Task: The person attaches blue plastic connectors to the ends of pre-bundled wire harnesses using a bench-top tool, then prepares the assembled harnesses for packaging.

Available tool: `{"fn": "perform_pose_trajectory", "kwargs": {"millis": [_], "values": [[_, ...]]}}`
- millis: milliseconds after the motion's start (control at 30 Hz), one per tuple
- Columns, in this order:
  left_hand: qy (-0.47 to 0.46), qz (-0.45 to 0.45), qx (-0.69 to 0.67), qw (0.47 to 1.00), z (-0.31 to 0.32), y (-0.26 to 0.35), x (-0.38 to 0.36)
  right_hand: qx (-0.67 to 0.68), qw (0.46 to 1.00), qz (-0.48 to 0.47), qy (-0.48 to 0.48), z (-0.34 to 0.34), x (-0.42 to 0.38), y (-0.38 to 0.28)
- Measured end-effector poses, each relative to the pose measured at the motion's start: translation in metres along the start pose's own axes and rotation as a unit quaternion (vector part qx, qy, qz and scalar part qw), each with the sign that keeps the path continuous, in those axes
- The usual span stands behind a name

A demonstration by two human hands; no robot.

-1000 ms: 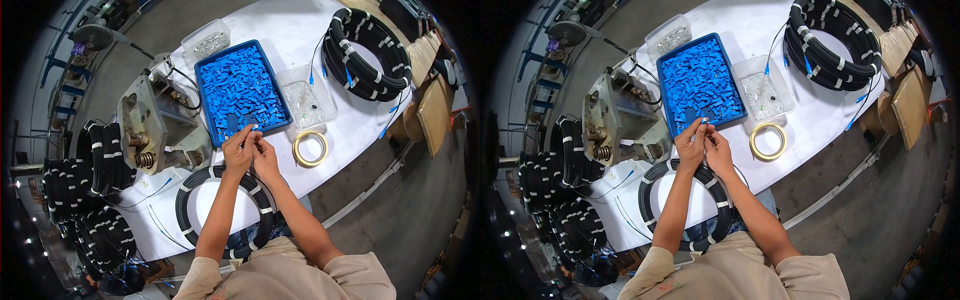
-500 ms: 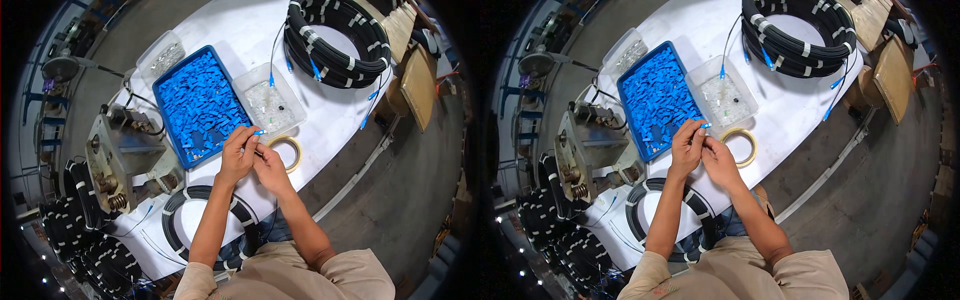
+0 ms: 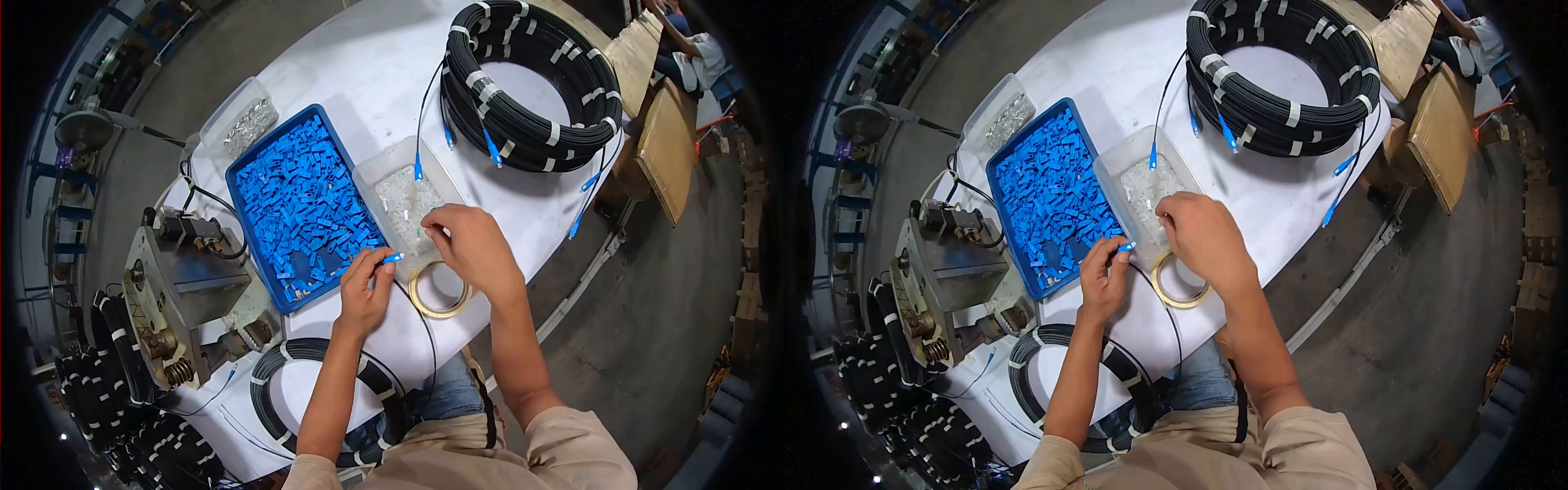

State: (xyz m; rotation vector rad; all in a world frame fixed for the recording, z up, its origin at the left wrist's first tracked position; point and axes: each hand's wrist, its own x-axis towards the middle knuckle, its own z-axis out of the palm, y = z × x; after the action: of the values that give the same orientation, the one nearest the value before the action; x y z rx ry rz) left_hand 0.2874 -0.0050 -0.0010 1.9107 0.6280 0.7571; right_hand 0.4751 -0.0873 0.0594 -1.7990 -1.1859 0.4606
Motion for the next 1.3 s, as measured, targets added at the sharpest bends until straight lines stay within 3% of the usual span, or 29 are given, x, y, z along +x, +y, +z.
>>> {"fn": "perform_pose_trajectory", "kwargs": {"millis": [67,167,700,900,1100,1167,1200,1267,1300], "values": [[0.011,-0.014,0.005,1.000,0.001,0.000,-0.002,-0.192,0.971,-0.003,-0.141,0.005,0.012,0.008],[0.021,-0.001,0.015,1.000,0.002,0.001,-0.001,-0.267,0.951,0.010,-0.156,0.027,0.025,0.023],[0.037,-0.014,0.008,0.999,0.003,-0.002,-0.003,-0.232,0.949,0.063,-0.204,0.038,0.028,0.020],[0.048,-0.027,-0.031,0.998,0.004,-0.002,-0.003,-0.213,0.962,0.049,-0.162,0.039,0.025,0.027],[0.049,-0.025,-0.029,0.998,0.004,-0.005,-0.006,-0.146,0.982,0.012,-0.119,0.029,0.020,0.018],[0.050,-0.042,-0.043,0.997,0.004,-0.007,-0.007,-0.015,0.994,0.024,-0.110,0.020,0.017,0.006],[0.050,-0.042,-0.042,0.997,0.004,-0.008,-0.008,-0.014,0.993,0.023,-0.111,0.019,0.013,0.002],[0.055,-0.039,-0.080,0.994,0.006,-0.010,-0.009,0.163,0.979,0.039,-0.117,0.017,0.005,-0.004],[0.056,-0.040,-0.080,0.994,0.006,-0.011,-0.009,0.163,0.979,0.040,-0.118,0.015,0.003,-0.007]]}}
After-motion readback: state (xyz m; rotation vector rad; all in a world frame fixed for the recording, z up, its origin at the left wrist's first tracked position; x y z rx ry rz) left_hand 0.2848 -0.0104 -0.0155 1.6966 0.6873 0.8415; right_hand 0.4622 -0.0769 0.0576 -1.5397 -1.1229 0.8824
